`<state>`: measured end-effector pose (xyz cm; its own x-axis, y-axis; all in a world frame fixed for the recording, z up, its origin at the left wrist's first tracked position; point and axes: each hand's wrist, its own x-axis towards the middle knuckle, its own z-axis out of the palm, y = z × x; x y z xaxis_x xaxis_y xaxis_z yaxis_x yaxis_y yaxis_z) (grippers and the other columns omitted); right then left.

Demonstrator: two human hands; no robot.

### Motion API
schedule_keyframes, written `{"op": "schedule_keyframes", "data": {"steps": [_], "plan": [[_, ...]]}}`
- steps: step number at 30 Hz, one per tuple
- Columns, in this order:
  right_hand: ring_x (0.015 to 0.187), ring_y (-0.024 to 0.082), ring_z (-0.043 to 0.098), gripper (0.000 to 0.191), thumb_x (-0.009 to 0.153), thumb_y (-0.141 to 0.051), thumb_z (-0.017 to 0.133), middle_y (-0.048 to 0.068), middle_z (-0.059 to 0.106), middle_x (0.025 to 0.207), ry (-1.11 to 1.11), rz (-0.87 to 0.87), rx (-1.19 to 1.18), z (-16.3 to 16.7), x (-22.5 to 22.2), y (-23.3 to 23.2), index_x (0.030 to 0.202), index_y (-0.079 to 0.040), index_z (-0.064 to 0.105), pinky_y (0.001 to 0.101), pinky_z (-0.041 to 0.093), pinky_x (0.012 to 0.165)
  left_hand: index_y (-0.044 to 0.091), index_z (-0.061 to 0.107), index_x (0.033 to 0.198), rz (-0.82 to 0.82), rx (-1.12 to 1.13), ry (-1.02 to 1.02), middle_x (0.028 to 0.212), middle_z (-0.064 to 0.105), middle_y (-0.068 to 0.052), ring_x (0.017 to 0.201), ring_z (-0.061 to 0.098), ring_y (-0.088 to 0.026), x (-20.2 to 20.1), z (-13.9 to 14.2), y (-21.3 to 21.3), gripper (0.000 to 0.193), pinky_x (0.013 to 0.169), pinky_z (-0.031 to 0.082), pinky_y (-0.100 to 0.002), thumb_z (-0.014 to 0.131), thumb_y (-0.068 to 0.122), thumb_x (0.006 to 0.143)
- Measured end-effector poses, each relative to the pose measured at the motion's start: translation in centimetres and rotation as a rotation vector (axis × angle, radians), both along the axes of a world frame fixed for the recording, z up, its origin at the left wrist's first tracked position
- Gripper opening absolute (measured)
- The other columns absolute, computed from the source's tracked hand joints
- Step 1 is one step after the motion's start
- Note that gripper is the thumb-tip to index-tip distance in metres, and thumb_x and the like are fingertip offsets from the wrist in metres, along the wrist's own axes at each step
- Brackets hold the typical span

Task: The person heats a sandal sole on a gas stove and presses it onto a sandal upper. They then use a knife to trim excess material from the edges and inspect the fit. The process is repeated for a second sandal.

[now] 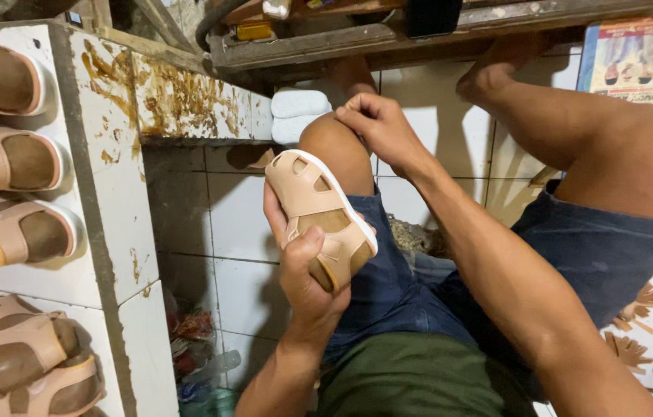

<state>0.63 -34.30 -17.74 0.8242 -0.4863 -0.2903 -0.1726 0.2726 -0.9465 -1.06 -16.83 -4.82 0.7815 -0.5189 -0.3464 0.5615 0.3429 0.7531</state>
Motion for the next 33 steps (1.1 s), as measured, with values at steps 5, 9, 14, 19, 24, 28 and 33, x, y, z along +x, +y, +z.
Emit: {"op": "schedule_keyframes", "data": {"steps": [5, 9, 14, 19, 24, 28, 33], "plan": [[0.075, 0.004, 0.052, 0.022, 0.101, -0.025, 0.066, -0.003, 0.063, 0.081, 0.065, -0.049, -0.035, -0.2, -0.2, -0.2, 0.091, -0.005, 0.067, 0.0224, 0.044, 0.065, 0.008, 0.019, 0.164, -0.004, 0.044, -0.011, 0.143, 0.047, -0.021, 0.124, 0.056, -0.031, -0.8, 0.5, -1.0, 0.090, 0.105, 0.050, -0.045, 0.055, 0.016, 0.081], [0.073, 0.008, 0.053, 0.024, 0.103, -0.022, 0.065, 0.000, 0.064, 0.080, 0.047, -0.002, 0.040, 3.1, -4.2, -0.9, 0.090, -0.002, 0.068, 0.0239, 0.046, 0.065, 0.007, 0.020, 0.162, -0.025, 0.001, 0.017, 0.146, 0.046, -0.021, 0.130, 0.054, -0.031, -1.6, -0.2, -2.4, 0.090, 0.110, 0.047, -0.046, 0.055, 0.015, 0.079], [0.092, 0.014, 0.066, 0.007, 0.112, -0.005, 0.060, 0.008, 0.069, 0.102, -0.258, -0.397, -0.425, 8.4, -18.3, -3.5, 0.113, 0.000, 0.064, 0.0279, 0.056, 0.086, 0.009, 0.020, 0.161, -0.095, -0.050, 0.090, 0.145, 0.047, -0.018, 0.130, 0.052, -0.031, -3.9, -1.3, -5.1, 0.084, 0.109, 0.046, -0.046, 0.055, 0.013, 0.085], [0.094, 0.026, 0.061, 0.032, 0.109, -0.008, 0.068, 0.016, 0.064, 0.103, 0.437, -0.479, -0.758, 1.5, -30.7, -7.6, 0.136, 0.005, 0.057, 0.0364, 0.051, 0.086, 0.006, 0.025, 0.161, -0.172, -0.092, 0.168, 0.143, 0.048, -0.017, 0.130, 0.052, -0.030, -6.1, -1.9, -6.9, 0.078, 0.109, 0.045, -0.044, 0.057, 0.016, 0.091], [0.099, 0.045, 0.059, 0.077, 0.085, -0.016, 0.084, 0.029, 0.058, 0.107, 0.974, -0.147, -1.027, -6.2, -35.9, -7.7, 0.154, -0.003, 0.053, 0.0500, 0.051, 0.081, 0.006, 0.027, 0.160, -0.205, -0.060, 0.199, 0.142, 0.050, -0.017, 0.130, 0.053, -0.030, -7.7, -2.4, -7.4, 0.077, 0.110, 0.044, -0.043, 0.058, 0.016, 0.090], [0.093, 0.027, 0.064, 0.046, 0.091, -0.005, 0.074, 0.017, 0.064, 0.110, 0.571, -0.383, -0.508, -6.3, -35.4, -8.7, 0.134, -0.006, 0.058, 0.0373, 0.055, 0.075, 0.007, 0.028, 0.159, -0.199, -0.050, 0.216, 0.141, 0.051, -0.016, 0.128, 0.053, -0.029, -8.4, -3.4, -7.9, 0.077, 0.109, 0.044, -0.043, 0.058, 0.015, 0.088], [0.054, 0.011, 0.048, 0.032, 0.098, -0.011, 0.068, 0.013, 0.064, 0.091, 0.233, -0.613, 0.083, 1.9, -33.0, -5.8, 0.127, -0.002, 0.057, 0.0263, 0.036, 0.045, 0.006, 0.031, 0.158, -0.142, -0.064, 0.217, 0.142, 0.052, -0.015, 0.129, 0.054, -0.027, -8.8, -4.4, -8.6, 0.074, 0.111, 0.045, -0.041, 0.057, 0.015, 0.089]]}}
